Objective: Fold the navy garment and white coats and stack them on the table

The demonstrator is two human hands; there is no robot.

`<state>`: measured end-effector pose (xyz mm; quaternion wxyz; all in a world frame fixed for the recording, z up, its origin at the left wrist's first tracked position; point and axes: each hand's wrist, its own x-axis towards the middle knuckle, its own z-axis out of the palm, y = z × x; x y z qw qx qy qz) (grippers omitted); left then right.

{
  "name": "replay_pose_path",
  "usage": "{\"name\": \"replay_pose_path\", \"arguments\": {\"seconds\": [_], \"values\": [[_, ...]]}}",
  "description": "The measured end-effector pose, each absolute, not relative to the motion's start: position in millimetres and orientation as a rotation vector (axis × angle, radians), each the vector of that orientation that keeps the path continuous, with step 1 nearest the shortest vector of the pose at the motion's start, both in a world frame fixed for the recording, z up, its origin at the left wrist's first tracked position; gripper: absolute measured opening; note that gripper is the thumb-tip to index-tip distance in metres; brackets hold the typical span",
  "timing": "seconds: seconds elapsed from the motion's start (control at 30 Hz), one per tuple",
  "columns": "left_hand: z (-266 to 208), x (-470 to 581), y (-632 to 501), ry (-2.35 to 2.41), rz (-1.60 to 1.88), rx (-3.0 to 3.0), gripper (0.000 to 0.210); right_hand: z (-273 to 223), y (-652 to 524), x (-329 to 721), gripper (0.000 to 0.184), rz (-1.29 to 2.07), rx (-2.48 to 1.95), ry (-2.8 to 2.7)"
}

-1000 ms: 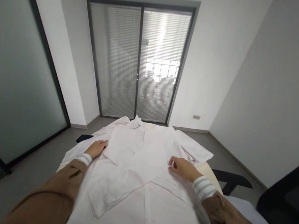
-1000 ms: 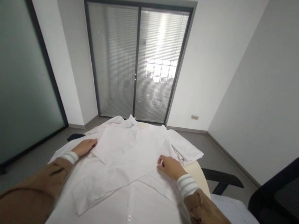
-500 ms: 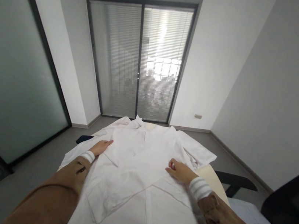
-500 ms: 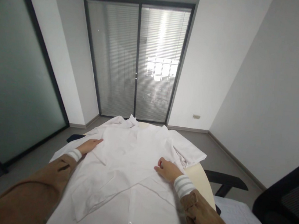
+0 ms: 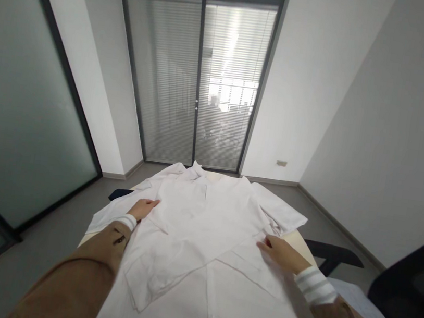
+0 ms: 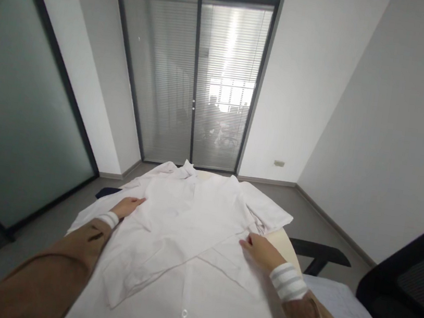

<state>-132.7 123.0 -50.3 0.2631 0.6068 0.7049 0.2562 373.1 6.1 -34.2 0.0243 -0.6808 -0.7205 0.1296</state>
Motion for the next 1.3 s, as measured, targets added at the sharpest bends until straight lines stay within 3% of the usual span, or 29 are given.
{"name": "replay_pose_path", "arguments": {"seconds": [0.23, 0.57, 0.83, 1.0, 1.17, 1.3], "values": [[-55.4, -135.1, 120.8, 1.895, 0.755, 1.621, 0.04, -34.6, -3.0, 392.1, 0.026, 0.907, -2.04, -2.155], [-55.8, -136.4, 117.7, 1.881, 0.763, 1.588, 0.039, -23.9, -5.5, 387.0, 0.014, 0.597, -2.207, -2.345], [-60.7, -123.4, 103.7, 1.935, 1.021, 1.599, 0.049, -15.6, -4.0, 370.3, 0.014, 0.363, -2.306, -2.38], [-59.5, -124.3, 99.9, 1.831, 1.087, 1.595, 0.05, -20.2, -2.3, 361.8, 0.022, 0.371, -2.202, -2.388], [-56.8, -132.8, 100.7, 1.806, 1.081, 1.576, 0.055, -29.1, -3.1, 368.9, 0.018, 0.437, -2.183, -2.367], [-54.4, -134.5, 105.1, 1.903, 1.006, 1.573, 0.04, -31.2, -5.0, 374.8, 0.019, 0.453, -2.191, -2.365]]}}
